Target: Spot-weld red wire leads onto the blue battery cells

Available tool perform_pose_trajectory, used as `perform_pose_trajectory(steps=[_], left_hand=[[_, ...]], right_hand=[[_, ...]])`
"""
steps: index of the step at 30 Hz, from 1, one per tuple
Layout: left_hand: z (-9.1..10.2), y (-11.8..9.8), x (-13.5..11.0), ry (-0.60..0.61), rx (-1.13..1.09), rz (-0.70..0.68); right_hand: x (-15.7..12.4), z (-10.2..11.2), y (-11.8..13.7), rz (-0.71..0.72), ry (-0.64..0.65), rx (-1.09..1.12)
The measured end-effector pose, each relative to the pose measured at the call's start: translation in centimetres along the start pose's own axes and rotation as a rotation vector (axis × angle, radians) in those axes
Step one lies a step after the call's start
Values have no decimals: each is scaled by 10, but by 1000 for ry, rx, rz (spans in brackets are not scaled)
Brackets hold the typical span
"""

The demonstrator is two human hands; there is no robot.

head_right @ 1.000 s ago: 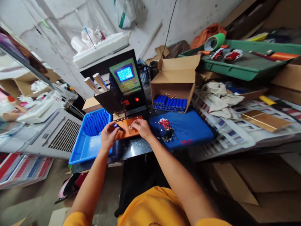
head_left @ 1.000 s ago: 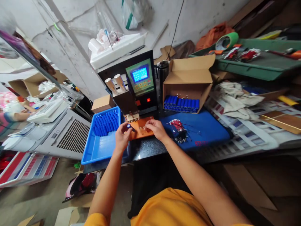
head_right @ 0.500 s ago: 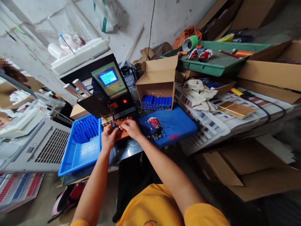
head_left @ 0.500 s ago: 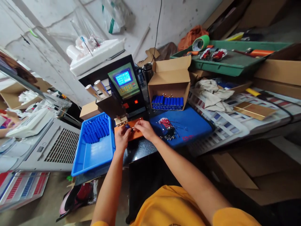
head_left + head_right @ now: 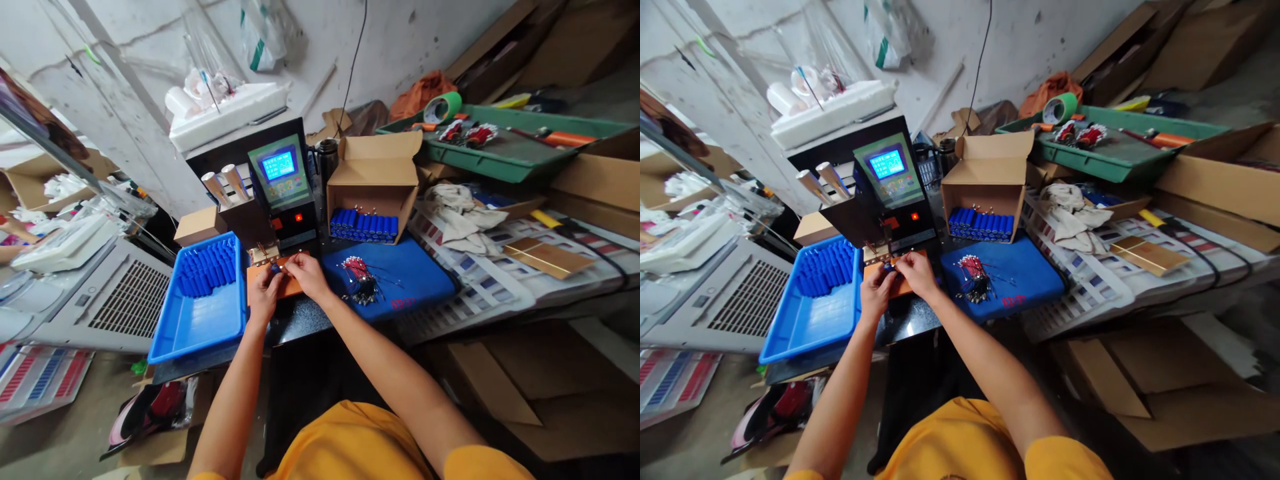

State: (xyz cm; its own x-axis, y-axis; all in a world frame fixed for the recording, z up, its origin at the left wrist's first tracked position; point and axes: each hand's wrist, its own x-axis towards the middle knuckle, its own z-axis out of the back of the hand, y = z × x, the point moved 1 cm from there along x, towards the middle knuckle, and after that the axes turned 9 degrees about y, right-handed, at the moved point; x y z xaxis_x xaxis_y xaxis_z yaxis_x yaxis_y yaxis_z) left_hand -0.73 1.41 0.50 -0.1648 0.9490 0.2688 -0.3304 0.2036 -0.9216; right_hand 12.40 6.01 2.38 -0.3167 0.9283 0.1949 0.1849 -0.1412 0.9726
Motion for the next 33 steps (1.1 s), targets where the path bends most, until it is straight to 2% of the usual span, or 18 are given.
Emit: perform_pose_trajectory(steps=[11,33], left_hand=[[-2,3,0,-17,-46,-38],[-2,6,0,13,-66,-30]], right_hand=[[15,-10,-10,-48,13,-234],[11,-13,-10,-39,-7,-284]])
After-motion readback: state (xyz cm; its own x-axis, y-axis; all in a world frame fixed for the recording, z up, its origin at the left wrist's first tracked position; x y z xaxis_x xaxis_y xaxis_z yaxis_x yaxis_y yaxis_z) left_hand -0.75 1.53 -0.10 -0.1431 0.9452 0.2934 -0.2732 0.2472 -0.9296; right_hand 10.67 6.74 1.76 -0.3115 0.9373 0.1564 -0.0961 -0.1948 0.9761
